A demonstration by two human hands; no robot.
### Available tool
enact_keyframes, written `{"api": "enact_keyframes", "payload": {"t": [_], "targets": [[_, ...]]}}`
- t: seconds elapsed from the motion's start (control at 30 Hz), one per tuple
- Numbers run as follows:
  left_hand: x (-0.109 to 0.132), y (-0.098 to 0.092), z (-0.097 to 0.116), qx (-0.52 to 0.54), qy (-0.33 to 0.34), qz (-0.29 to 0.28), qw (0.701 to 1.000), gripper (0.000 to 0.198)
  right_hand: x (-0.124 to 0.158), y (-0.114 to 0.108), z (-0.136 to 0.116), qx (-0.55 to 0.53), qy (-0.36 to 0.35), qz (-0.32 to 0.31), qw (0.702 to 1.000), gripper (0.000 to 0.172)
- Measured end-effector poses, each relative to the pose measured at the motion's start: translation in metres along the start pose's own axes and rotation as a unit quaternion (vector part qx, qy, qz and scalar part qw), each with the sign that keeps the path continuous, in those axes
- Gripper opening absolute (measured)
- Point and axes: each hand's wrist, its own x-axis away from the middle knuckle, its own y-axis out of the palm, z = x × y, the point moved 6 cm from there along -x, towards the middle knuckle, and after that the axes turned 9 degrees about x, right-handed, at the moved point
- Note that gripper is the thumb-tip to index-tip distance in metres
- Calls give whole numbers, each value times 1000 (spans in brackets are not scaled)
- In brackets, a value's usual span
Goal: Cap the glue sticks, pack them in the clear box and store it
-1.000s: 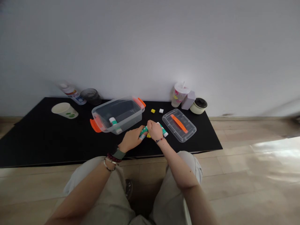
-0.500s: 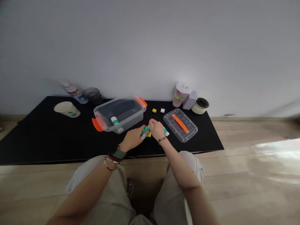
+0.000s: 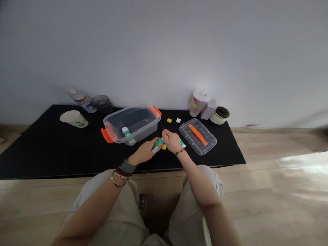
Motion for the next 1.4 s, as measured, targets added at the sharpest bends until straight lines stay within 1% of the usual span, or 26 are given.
{"api": "enact_keyframes", "payload": {"t": [0.07,0.13,0.2,0.23,0.3,0.33,0.37,0.4,0.47,0.53,0.57,0.63,0.67,0.73,0.77,0.83,0.87,0.9,0.93,0.97,1.03,1.13,1.2,1.27,1.33,1.4], "targets": [[0,-2,-2,-105,-14,16,994,33,-1,5,5,34,52,-3,998,30],[-2,-2,-5,-99,-24,15,995,35,0,7,9,48,76,-14,996,34],[-3,2,-8,28,-28,-24,999,40,2,4,6,35,38,-28,998,39],[-3,6,-8,122,-27,-60,990,45,3,1,2,22,-1,-32,999,40],[0,14,-3,299,-21,-142,943,54,8,-6,-7,0,-79,-32,996,39],[1,16,-1,354,-16,-166,920,57,9,-10,-11,-2,-102,-27,994,38],[2,17,1,381,-11,-171,909,58,10,-12,-13,3,-107,-21,994,37],[2,17,1,380,-7,-160,911,57,10,-13,-13,15,-98,-17,995,35],[1,14,-2,309,-5,-106,945,51,7,-9,-9,51,-49,-20,997,32],[-1,11,-6,174,-8,-46,984,42,4,-1,-2,90,21,-37,995,29],[-2,9,-8,103,-13,-23,994,38,3,2,2,106,56,-46,992,29],[-5,7,-11,12,-22,9,1000,31,2,6,9,116,100,-55,987,31],[-6,7,-11,15,-25,10,1000,30,2,5,10,105,99,-53,988,33],[-7,10,-10,121,-30,-24,992,37,3,1,7,53,50,-40,997,36],[-7,13,-8,206,-32,-56,976,43,4,-3,3,18,12,-30,999,37],[-4,19,-1,361,-38,-125,923,52,7,-11,-4,-42,-57,-16,997,36],[-3,21,2,410,-39,-146,899,54,8,-14,-6,-60,-77,-10,995,35],[-1,21,4,436,-38,-154,886,54,9,-16,-8,-68,-83,-5,994,34],[-1,21,5,441,-34,-150,884,54,9,-16,-9,-66,-78,0,995,34],[-1,19,4,428,-30,-133,894,52,8,-16,-9,-55,-64,5,996,34],[-1,15,1,349,-18,-84,933,46,6,-12,-8,-14,-25,13,1000,34],[-3,8,-2,135,-11,-8,991,33,3,-5,-3,47,38,14,998,33],[-3,7,-2,-6,-33,19,999,28,2,-1,2,65,68,7,996,33],[-2,8,-2,-95,-61,27,993,31,2,1,6,67,85,2,994,33],[-1,9,-1,-126,-68,31,989,34,2,2,9,47,86,1,995,35],[0,7,3,-120,-33,52,991,32,2,2,9,1,70,6,998,37]]}}
